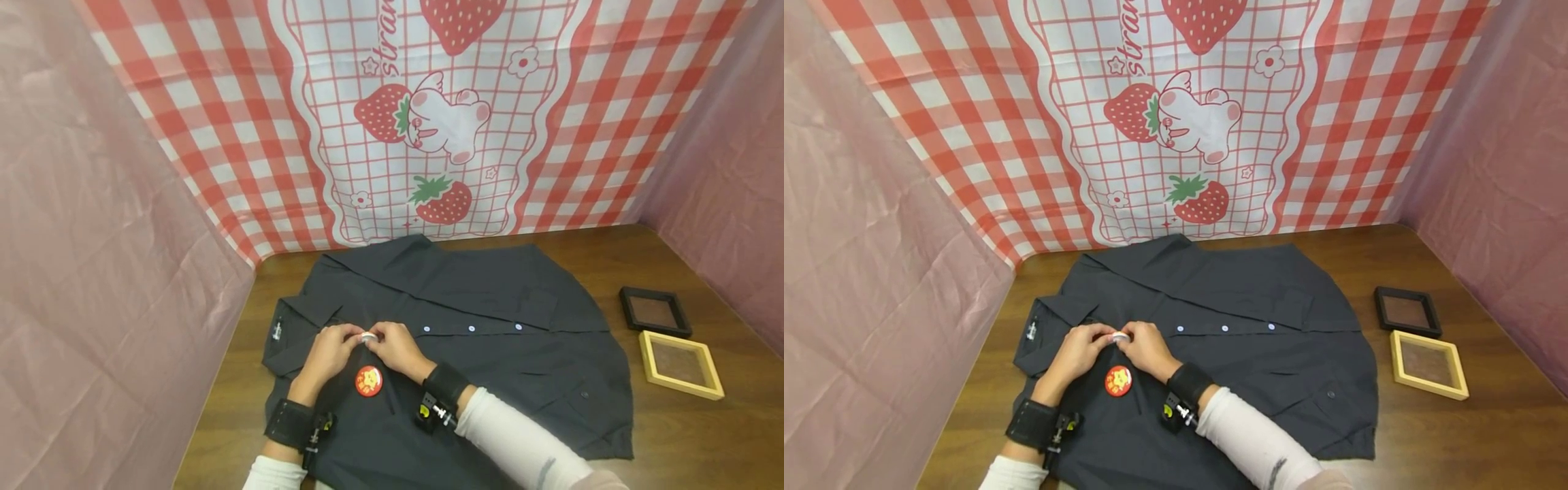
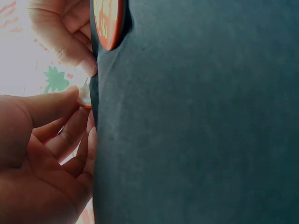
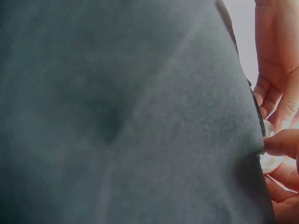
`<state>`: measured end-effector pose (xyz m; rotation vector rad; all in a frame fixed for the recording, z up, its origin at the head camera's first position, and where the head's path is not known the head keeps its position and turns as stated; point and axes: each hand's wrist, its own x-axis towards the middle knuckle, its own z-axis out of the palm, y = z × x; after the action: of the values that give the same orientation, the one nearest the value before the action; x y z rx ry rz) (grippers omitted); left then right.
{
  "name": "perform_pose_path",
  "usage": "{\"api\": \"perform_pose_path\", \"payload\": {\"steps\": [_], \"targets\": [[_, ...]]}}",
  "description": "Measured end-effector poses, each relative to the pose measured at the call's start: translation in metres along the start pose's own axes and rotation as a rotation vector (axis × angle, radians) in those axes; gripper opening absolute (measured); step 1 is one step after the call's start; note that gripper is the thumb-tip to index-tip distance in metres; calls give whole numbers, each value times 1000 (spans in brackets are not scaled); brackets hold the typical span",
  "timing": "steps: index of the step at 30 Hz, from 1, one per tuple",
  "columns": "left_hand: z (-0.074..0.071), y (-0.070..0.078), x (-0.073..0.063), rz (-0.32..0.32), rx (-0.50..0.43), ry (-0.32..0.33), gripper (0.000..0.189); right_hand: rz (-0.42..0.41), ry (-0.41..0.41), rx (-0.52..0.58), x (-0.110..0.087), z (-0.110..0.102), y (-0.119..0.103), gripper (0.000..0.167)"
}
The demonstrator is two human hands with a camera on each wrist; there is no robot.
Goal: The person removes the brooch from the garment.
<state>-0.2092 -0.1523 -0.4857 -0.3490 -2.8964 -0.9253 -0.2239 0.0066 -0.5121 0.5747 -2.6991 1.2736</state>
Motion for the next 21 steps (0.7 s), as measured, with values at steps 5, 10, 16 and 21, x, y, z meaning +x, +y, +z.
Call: {"api": "perform_pose_path", "payload": {"steps": [5,10,16,21], "targets": [[-1,2,1,11,3,0,17,-6,15,-20,0,-1,-1,7],[-1,3,1,10,7,5,16,-14,13,-21,-2,-2,-3,8],[-2,3,1,5,7,8,14,-12,0,-15,-1,-2,-2,8],[-2,2,1,-1,2,10,14,1,-10,-16,-1,-1,-2,9]]}}
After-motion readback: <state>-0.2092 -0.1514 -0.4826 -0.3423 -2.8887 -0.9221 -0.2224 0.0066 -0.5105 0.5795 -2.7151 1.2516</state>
